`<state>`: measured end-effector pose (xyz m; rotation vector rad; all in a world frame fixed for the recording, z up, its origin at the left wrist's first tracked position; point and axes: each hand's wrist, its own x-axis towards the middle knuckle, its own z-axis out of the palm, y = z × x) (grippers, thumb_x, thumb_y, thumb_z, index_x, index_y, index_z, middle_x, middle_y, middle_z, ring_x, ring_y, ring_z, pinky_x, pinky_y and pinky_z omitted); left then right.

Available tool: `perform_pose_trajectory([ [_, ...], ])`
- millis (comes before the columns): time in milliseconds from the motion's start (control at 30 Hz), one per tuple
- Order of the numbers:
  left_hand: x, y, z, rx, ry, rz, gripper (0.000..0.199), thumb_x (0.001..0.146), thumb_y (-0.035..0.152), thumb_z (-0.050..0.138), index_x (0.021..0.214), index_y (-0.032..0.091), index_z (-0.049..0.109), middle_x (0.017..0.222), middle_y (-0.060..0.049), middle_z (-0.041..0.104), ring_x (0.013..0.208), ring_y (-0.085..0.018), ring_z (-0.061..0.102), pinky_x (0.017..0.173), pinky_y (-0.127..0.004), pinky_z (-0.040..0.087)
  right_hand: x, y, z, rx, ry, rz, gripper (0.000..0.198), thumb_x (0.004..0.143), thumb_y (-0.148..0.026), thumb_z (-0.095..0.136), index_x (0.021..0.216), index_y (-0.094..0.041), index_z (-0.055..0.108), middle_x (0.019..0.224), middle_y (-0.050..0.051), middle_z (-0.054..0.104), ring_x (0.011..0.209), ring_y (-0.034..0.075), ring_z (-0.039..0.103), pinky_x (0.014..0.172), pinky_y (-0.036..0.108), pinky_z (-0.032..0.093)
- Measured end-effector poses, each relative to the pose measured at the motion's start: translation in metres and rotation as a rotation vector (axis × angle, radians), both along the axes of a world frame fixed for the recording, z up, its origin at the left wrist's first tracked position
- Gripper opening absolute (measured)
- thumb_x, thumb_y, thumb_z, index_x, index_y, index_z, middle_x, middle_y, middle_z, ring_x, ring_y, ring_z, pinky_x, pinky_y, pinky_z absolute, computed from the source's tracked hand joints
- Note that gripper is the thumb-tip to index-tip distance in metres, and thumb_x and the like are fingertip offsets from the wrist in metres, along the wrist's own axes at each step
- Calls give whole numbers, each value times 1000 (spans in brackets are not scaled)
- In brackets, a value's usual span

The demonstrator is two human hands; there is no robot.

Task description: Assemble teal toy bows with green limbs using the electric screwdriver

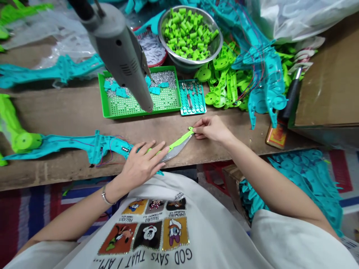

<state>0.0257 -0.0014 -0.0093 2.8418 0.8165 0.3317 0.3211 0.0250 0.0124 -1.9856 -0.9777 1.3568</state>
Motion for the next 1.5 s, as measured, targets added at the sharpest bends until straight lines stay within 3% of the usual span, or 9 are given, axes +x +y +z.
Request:
perform_pose_trajectory([
  [133, 1, -1, 1, -15, -7, 14, 44, 99, 34, 57, 142, 21, 56, 139, -8, 65, 123, -31, 60, 98, -48, 44, -30, 0, 9, 366, -527, 278, 5, 75, -20, 76, 76, -17, 72, 76, 6, 72, 70, 18, 64, 71, 33, 52],
  [200, 2, -1, 2, -18, 4, 20, 45, 100, 34, 56, 143, 21, 55, 139, -8, 65, 123, -31, 60, 98, -48, 44, -53, 1, 5, 485, -517, 438, 9, 83, -24, 66, 82, -17, 71, 80, 6, 72, 71, 17, 63, 71, 30, 48],
  [333, 1, -1, 3, -31, 21, 23, 45, 100, 35, 55, 144, 22, 54, 139, -8, 64, 123, -31, 59, 98, -48, 44, -86, 4, -20, 481, -512, 636, 19, 93, -30, 54, 92, -17, 69, 80, 6, 73, 68, 16, 63, 66, 27, 42],
  [567, 3, -2, 2, -76, 52, 25, 48, 99, 34, 55, 145, 22, 52, 142, -11, 61, 127, -32, 57, 106, -54, 42, -95, 2, -34, 381, -812, 692, 34, 102, -39, 41, 106, -18, 68, 86, 9, 78, 73, 22, 70, 62, 29, 34],
  [767, -8, -3, 9, -61, -55, 90, 74, 97, 49, 57, 154, 8, 34, 158, -21, 41, 151, -35, 33, 123, -62, 20, -96, 1, -32, 396, -843, 704, 34, 102, -39, 41, 108, -19, 67, 91, 10, 78, 74, 23, 70, 62, 30, 32],
  [867, -19, -8, 8, -10, -210, 150, 71, 98, 50, 56, 152, 8, 38, 150, -22, 52, 147, -34, 41, 124, -62, 20, -96, 1, -33, 408, -867, 714, 33, 102, -38, 41, 107, -19, 67, 90, 10, 78, 72, 23, 69, 60, 30, 30],
  [1000, -27, -20, -7, 9, -279, 76, 49, 98, 39, 59, 140, 15, 54, 138, -16, 64, 138, -30, 54, 123, -64, 22, -96, 1, -32, 408, -901, 724, 33, 102, -37, 42, 106, -18, 68, 85, 10, 78, 70, 23, 68, 59, 30, 28],
  [1267, -26, -29, -23, 93, -246, 140, 38, 98, 32, 55, 133, 18, 62, 138, -11, 66, 137, -29, 54, 124, -63, 17, -129, 1, -10, 228, -887, 669, 33, 102, -37, 40, 115, -18, 65, 91, 13, 78, 69, 26, 67, 59, 30, 26],
  [1500, -28, -31, -28, 6, -326, 261, 42, 93, 42, 65, 132, 25, 64, 128, -11, 66, 127, -28, 58, 120, -56, 28, -149, -4, -21, 215, -899, 598, 34, 104, -38, 35, 117, -19, 60, 86, 13, 76, 67, 24, 65, 61, 30, 27],
])
